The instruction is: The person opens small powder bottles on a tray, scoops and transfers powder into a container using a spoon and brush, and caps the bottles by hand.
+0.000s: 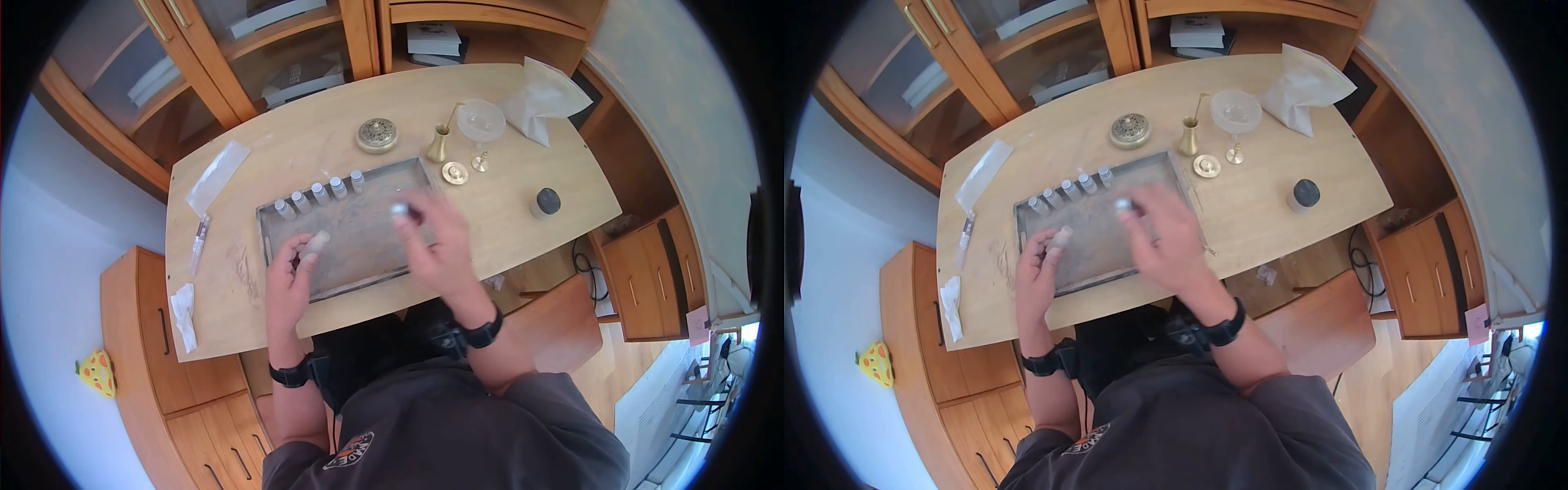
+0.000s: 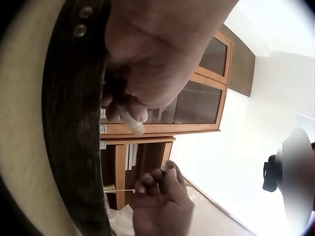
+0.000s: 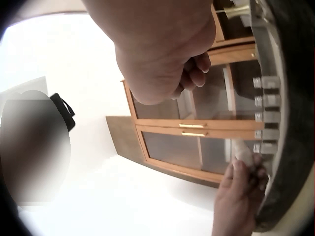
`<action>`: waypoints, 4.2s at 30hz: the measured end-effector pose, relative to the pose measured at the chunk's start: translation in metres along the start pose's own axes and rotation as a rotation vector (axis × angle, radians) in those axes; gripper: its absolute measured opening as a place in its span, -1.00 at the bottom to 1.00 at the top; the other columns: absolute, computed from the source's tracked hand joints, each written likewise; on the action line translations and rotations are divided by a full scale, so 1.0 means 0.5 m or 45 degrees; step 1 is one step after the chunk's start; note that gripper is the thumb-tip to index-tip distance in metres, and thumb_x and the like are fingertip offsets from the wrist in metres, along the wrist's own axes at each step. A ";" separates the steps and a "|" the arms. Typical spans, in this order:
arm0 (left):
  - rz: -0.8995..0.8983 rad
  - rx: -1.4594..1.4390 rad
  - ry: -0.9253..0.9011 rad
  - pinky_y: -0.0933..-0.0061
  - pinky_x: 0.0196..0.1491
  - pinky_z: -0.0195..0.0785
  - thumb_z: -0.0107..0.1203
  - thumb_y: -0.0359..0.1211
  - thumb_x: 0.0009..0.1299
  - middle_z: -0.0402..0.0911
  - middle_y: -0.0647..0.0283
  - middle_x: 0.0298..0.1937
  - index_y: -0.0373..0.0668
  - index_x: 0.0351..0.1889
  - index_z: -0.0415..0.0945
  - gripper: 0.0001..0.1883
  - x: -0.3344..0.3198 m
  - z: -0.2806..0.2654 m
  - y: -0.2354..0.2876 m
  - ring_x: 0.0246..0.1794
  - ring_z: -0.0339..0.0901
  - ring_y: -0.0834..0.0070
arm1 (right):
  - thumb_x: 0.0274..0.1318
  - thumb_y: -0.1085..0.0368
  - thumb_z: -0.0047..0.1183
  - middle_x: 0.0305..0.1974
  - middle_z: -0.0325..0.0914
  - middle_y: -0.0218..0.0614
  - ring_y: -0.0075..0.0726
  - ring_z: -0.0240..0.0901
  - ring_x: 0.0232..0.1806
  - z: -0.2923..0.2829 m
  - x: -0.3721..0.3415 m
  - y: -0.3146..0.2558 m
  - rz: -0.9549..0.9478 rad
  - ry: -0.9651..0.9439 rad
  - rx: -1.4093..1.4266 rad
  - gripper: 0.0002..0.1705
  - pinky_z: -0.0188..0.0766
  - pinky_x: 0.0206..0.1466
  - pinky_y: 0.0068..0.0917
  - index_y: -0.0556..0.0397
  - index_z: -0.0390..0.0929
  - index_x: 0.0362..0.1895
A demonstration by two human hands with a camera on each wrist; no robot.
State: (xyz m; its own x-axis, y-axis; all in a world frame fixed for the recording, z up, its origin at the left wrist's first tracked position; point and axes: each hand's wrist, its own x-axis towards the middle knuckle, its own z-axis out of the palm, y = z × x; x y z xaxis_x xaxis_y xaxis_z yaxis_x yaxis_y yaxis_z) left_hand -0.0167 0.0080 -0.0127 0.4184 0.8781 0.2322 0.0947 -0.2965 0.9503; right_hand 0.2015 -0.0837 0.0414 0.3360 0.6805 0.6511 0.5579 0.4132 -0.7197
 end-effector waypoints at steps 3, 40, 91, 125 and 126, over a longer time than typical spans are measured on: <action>-0.015 0.127 0.023 0.61 -0.23 0.28 0.10 -0.46 0.41 0.54 0.37 -0.30 -0.26 0.01 0.48 -0.77 -0.004 0.002 0.004 -0.34 0.37 0.67 | 0.11 0.48 0.09 -0.38 0.46 -0.24 -0.34 0.39 -0.41 -0.063 0.009 0.036 -0.022 0.211 -0.113 -0.80 0.36 -0.31 -0.49 0.22 0.52 -0.14; 0.081 0.520 0.019 0.40 -0.29 0.39 0.28 -0.41 0.25 0.56 0.14 -0.37 -0.26 -0.14 0.57 -0.76 0.031 0.080 0.032 -0.41 0.52 0.36 | 0.18 0.40 0.14 -0.39 0.44 -0.54 -0.75 0.27 -0.40 -0.137 -0.116 0.215 0.584 0.432 -0.045 -0.80 0.25 -0.34 -0.74 0.17 0.52 -0.11; 0.099 0.708 0.150 0.24 -0.25 0.43 0.30 -0.35 0.21 0.58 0.08 -0.34 -0.28 -0.19 0.58 -0.74 0.021 0.091 0.033 -0.33 0.56 0.13 | 0.24 0.42 0.07 -0.36 0.38 -0.56 -0.75 0.23 -0.37 -0.142 -0.120 0.214 0.600 0.408 -0.030 -0.83 0.22 -0.31 -0.73 0.18 0.47 -0.10; -0.086 0.455 0.298 0.50 -0.35 0.41 0.28 -0.43 0.26 0.62 0.18 -0.38 -0.29 -0.19 0.57 -0.79 0.023 0.082 0.021 -0.47 0.54 0.51 | 0.09 0.47 0.12 -0.39 0.46 -0.23 -0.34 0.40 -0.42 0.111 -0.040 0.056 0.216 -0.125 0.168 -0.76 0.36 -0.35 -0.47 0.22 0.52 -0.11; -0.080 0.458 0.295 0.50 -0.35 0.41 0.28 -0.43 0.26 0.62 0.18 -0.38 -0.29 -0.19 0.57 -0.79 0.026 0.081 0.028 -0.47 0.54 0.51 | 0.08 0.47 0.12 -0.40 0.46 -0.23 -0.35 0.40 -0.42 0.110 -0.040 0.058 0.228 -0.140 0.173 -0.76 0.36 -0.35 -0.47 0.23 0.52 -0.12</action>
State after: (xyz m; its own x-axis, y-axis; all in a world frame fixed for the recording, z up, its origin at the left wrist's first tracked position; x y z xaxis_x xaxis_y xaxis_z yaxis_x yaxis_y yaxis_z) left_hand 0.0270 0.0002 -0.0047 0.1918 0.9475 0.2558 0.4398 -0.3160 0.8407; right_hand 0.1693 -0.0523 -0.0055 0.3313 0.8089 0.4857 0.3877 0.3526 -0.8517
